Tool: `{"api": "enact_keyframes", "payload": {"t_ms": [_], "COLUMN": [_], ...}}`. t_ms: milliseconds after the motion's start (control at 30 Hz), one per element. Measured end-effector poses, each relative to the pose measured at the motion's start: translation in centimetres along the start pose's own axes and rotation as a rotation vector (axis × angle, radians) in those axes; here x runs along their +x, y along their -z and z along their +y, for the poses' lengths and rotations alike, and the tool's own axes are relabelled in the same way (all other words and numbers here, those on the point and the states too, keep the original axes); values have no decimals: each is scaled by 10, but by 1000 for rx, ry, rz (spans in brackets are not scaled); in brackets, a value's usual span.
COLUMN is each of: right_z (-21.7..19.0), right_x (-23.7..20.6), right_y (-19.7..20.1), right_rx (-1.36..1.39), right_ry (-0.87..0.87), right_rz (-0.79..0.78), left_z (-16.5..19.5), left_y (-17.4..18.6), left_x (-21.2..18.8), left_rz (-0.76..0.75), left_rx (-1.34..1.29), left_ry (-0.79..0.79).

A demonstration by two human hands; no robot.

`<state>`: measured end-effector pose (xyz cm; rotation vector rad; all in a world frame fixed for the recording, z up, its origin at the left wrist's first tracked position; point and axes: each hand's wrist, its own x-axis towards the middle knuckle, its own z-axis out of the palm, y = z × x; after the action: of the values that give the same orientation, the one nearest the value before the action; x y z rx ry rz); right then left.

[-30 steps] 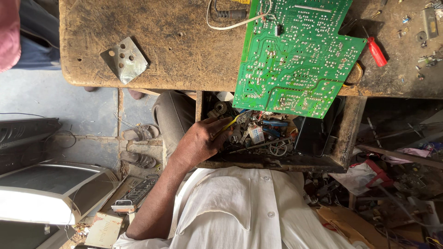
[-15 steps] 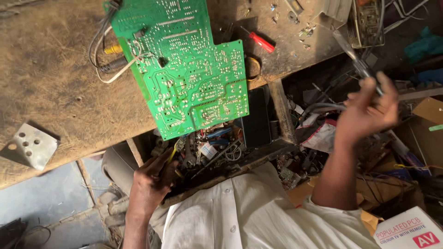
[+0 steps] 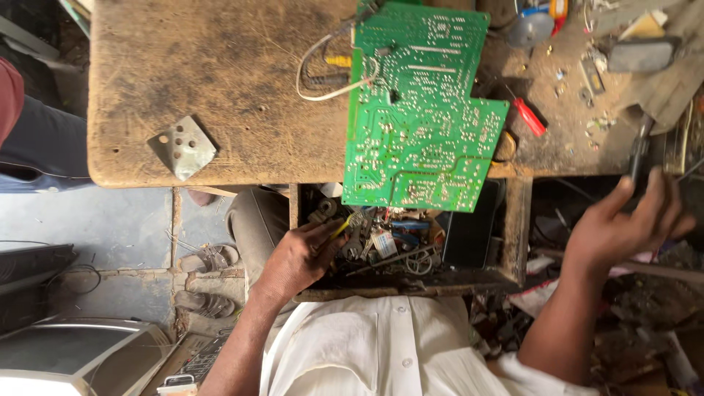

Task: The person uses a soldering iron to work on a green circuit board, then uses a brush to clean the board's surface. The person also uses a screwdriver to adjust components on the board.

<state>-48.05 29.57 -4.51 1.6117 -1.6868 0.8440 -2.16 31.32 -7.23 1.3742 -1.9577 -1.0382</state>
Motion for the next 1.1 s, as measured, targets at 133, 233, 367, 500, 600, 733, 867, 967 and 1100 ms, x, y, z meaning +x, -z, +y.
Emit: {"api": "enact_keyframes", "payload": {"t_ms": [133,233,367,500,600,733,867,967,1100], "right_z": [-71,-136,-184,-186,-167,-152,-152,-162,-181], "right_x": [-18,-39,-49,-51,-51,-52,-50,-47,-42], "right_y": [17,35,52,49,52,56,59,59,56], "right_rx": [560,1006,1109,1063,1031,1102,1036,950,981], "right_ry": [-219,-304,-35,-31,-64,-402,-353,-303,-228], "right_rz": [-62,-336,-613,-679,-572,-537,-500,-453,-519], "left_z": [2,11,33,47,45,33,23,20,20], "left_y": [-2,-7,-18,-23,-24,-26,-26,-20,-9], "left_x": [1,1,2,5,6,4,1,2,5], "left_rz": [-2,-72,-262,-285,-205,-108,-69,82,234], "left_rx": [-7,-59,-49,-134,-74,23,160,341,374], "left_ry": [-149,-183,-60,-131,-211,-271,-284,-427,-392]}}
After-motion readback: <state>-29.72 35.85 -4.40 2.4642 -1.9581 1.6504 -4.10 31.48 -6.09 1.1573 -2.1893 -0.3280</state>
